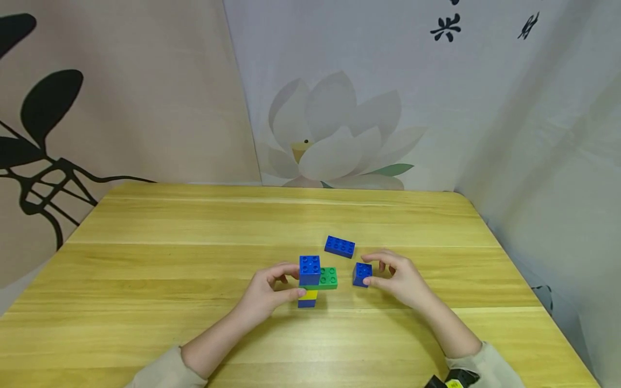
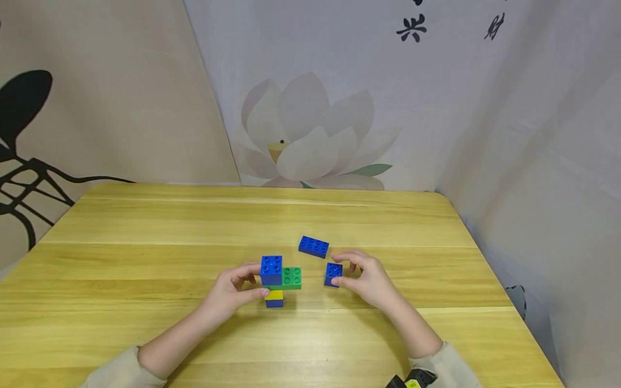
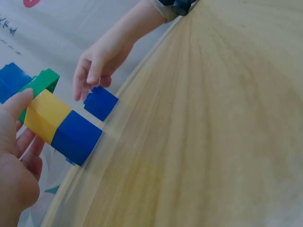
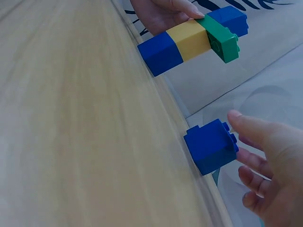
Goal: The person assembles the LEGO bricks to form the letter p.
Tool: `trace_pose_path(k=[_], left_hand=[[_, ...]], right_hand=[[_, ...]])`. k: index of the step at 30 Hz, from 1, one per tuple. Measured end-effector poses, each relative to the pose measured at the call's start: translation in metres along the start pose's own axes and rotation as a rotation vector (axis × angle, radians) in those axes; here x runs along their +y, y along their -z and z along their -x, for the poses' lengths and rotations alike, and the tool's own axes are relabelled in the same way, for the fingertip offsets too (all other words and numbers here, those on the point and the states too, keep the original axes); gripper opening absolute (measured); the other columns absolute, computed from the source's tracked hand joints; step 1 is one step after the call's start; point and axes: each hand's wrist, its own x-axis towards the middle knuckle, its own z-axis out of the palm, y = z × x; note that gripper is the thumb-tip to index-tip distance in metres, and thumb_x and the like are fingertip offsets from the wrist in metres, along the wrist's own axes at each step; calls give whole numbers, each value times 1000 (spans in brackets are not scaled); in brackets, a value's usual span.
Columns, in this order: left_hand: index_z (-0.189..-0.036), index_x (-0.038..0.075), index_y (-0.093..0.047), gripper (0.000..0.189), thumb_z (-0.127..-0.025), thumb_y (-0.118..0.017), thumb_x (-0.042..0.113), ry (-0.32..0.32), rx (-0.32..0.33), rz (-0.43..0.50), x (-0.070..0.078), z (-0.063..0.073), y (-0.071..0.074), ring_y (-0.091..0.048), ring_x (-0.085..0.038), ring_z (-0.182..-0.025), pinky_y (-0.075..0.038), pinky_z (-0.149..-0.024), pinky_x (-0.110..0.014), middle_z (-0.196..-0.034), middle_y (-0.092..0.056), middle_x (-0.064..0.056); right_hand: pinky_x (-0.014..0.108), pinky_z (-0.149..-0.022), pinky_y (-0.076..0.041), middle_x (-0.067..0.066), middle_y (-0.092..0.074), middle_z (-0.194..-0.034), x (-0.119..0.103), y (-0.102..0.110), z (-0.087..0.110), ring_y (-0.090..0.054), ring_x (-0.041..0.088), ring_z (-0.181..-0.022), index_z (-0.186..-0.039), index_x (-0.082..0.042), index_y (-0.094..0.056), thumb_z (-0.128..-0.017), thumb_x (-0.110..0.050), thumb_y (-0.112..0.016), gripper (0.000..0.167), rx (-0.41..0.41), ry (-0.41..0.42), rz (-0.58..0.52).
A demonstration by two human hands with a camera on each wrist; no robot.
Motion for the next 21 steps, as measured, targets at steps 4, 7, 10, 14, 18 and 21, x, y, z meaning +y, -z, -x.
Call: trace_pose_path(k=[4, 7, 10, 14, 18, 21], left_hand=[[-110, 12, -70, 31, -80, -79, 16, 5, 2, -1, -1, 0, 0, -52, -31, -100, -38, -86, -43, -100, -65, -2], [-110, 11, -70, 31, -80, -79, 16, 3, 3, -5, -1, 0, 0, -52, -31, -100, -38, -86, -43, -100, -65, -2], [-110, 11, -70, 32, -80, -79, 16, 3, 5, -6, -1, 1, 0, -52, -31, -100, -38, -86, -43, -100, -65, -2], [-110, 12, -70, 32, -80, -79, 16, 7, 5, -3, -1, 1, 0, -52, -31, -100, -38, -86, -43, -101, -65, -2], [-110, 12, -70, 31, -80, -79, 16, 9, 6, -3, -1, 0, 0, -52, -32, -100, -38, -87, -44, -101, -65, -2], [-110, 12, -70, 31, -80, -79, 16, 12, 6, -1, 0, 0, 0, -52, -33, -100, -38, -86, -43, -100, -65, -2]], right_hand=[[27, -60, -36, -4, -64, -107, 4, -1, 0, -49, 23, -76, -117, -9, -67, -78, -20, -80, 43, -12, -9, 6], [28, -62, -38, -5, -64, -105, 7, -2, 0, -49, 24, -76, -117, -9, -68, -78, -18, -80, 42, -17, -12, 9], [28, -62, -40, -5, -63, -101, 10, -2, 0, -50, 23, -76, -116, -10, -68, -78, -17, -80, 40, -29, -24, -1], [27, -61, -42, -2, -62, -96, 12, -4, 1, -50, 21, -75, -116, -14, -68, -79, -14, -79, 39, -42, -42, -22], [27, -61, -42, 0, -62, -92, 13, -5, 1, -50, 20, -74, -116, -14, -68, -80, -13, -79, 38, -41, -50, -27], [27, -61, -41, 2, -61, -90, 13, -6, 0, -49, 20, -74, -116, -13, -68, -80, -13, -78, 37, -39, -51, -33]])
